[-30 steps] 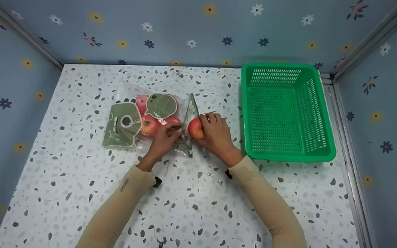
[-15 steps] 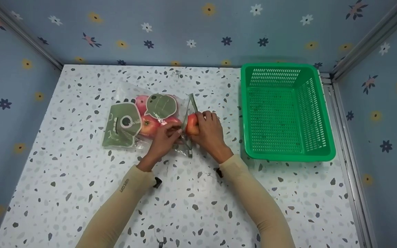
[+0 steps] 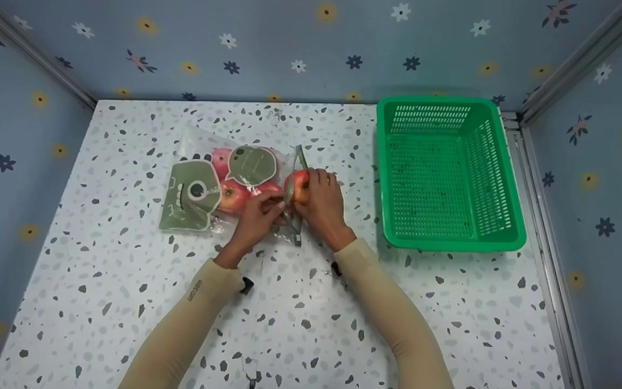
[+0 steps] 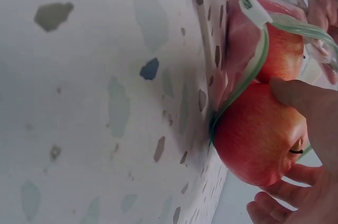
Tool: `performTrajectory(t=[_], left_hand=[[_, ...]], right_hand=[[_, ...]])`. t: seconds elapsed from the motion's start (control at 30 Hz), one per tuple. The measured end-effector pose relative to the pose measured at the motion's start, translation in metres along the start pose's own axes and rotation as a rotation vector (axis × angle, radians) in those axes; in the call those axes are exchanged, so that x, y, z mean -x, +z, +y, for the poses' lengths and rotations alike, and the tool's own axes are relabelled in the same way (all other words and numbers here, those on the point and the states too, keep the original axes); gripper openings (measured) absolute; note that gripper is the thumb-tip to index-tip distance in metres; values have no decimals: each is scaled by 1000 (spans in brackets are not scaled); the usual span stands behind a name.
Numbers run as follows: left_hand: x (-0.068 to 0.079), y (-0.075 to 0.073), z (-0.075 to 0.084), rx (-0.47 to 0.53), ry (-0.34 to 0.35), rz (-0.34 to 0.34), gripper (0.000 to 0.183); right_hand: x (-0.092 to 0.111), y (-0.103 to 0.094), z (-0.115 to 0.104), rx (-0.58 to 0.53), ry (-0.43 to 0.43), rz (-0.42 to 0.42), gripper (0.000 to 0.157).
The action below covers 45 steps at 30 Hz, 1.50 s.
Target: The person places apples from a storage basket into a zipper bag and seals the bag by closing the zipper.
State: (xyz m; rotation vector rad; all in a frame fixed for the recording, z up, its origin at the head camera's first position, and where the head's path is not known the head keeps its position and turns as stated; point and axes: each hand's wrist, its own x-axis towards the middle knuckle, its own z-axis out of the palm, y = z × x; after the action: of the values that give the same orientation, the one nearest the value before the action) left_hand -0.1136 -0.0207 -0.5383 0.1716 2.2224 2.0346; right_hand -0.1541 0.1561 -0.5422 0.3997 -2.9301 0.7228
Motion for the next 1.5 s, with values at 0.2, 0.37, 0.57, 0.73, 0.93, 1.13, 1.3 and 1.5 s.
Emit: performTrajectory(t=[0.2, 0.37, 0.57, 0.73, 0.93, 1.13, 1.3, 1.5], left_hand=[[0, 0, 0, 32, 12, -11, 23], [-1, 1, -1, 63, 2, -11, 23], [0, 1, -2, 86, 6, -19, 23], [0, 2, -1, 61, 28, -17, 23], [1, 3, 1, 21, 29, -11, 22], [2, 2, 2, -26, 32, -2, 24], [2, 2, 2, -25, 40, -6, 23], [2, 3, 1, 22, 39, -9, 23]], right_hand=[[5, -5, 3, -36, 20, -103, 84], [7, -10, 10, -126, -13, -120, 86], [6, -7, 15, -216, -48, -95, 78], [5, -2, 10, -216, -15, -98, 75], [2, 9, 0, -206, 14, -28, 65], [-4, 15, -3, -191, 42, -19, 62], [-2, 12, 2, -207, 24, -12, 59], [-2, 10, 4, -228, -11, 17, 50]])
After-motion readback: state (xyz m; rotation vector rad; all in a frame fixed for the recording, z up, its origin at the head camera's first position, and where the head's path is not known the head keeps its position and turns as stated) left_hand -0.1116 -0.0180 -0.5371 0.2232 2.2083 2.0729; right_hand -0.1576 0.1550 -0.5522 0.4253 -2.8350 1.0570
